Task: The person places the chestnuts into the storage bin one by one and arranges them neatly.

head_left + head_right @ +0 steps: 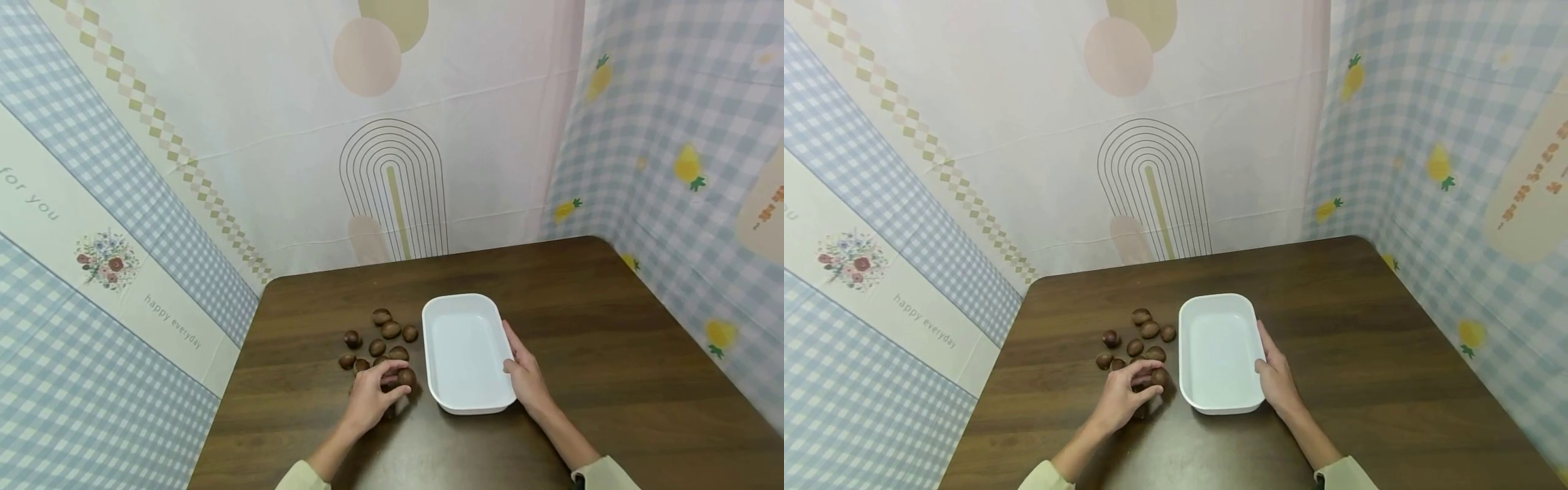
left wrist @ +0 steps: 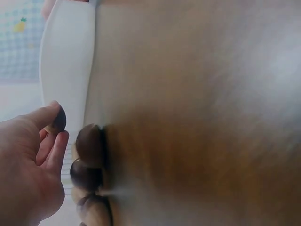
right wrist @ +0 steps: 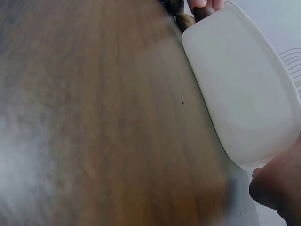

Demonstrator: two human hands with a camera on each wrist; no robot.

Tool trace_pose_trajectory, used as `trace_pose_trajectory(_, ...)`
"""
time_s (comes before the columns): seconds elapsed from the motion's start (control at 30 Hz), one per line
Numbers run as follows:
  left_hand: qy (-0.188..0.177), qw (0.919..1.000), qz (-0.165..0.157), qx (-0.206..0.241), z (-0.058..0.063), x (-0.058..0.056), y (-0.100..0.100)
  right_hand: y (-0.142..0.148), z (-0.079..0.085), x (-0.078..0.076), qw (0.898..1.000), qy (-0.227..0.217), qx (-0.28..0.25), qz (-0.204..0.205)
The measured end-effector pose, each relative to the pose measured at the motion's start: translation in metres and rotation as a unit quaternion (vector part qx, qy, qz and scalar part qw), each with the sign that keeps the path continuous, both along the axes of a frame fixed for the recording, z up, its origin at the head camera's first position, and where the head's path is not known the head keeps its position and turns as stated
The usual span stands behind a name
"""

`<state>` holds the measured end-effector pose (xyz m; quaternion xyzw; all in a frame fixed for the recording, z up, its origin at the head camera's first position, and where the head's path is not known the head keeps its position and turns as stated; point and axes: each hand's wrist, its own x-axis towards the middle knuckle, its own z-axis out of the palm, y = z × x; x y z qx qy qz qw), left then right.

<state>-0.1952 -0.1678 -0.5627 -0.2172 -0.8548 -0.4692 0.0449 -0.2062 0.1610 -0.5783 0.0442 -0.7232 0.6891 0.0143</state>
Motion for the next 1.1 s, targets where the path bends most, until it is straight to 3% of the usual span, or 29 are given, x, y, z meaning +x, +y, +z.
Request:
trace_pose_trajectory(0.17,0.007,0.9997,0.000,0.023,0.010,-0.010,0.000,0.000,-0.001,-0.001,1.000,-0.001,0.002,-0.001)
trace_pose_trajectory(0.4,0.010,0.9996,0.021,0.017,0.024,-0.022,0.016,0.001,0.000,-0.002,1.000,0.001,0.007,-0.004)
trace_pose_trajectory(0.67,0.023,0.9992,0.025,0.023,0.028,-0.029,0.049,0.000,-0.002,-0.001,1.000,-0.004,0.004,-0.005)
trace_pose_trajectory(0.97,0.067,0.9970,0.038,0.005,0.028,-0.034,0.092,0.001,-0.003,-0.002,1.000,-0.012,0.002,-0.006)
trace_pose_trajectory(1.1,0.061,0.9974,0.037,0.010,0.031,-0.034,0.110,0.002,-0.002,-0.001,1.000,-0.019,0.005,-0.006)
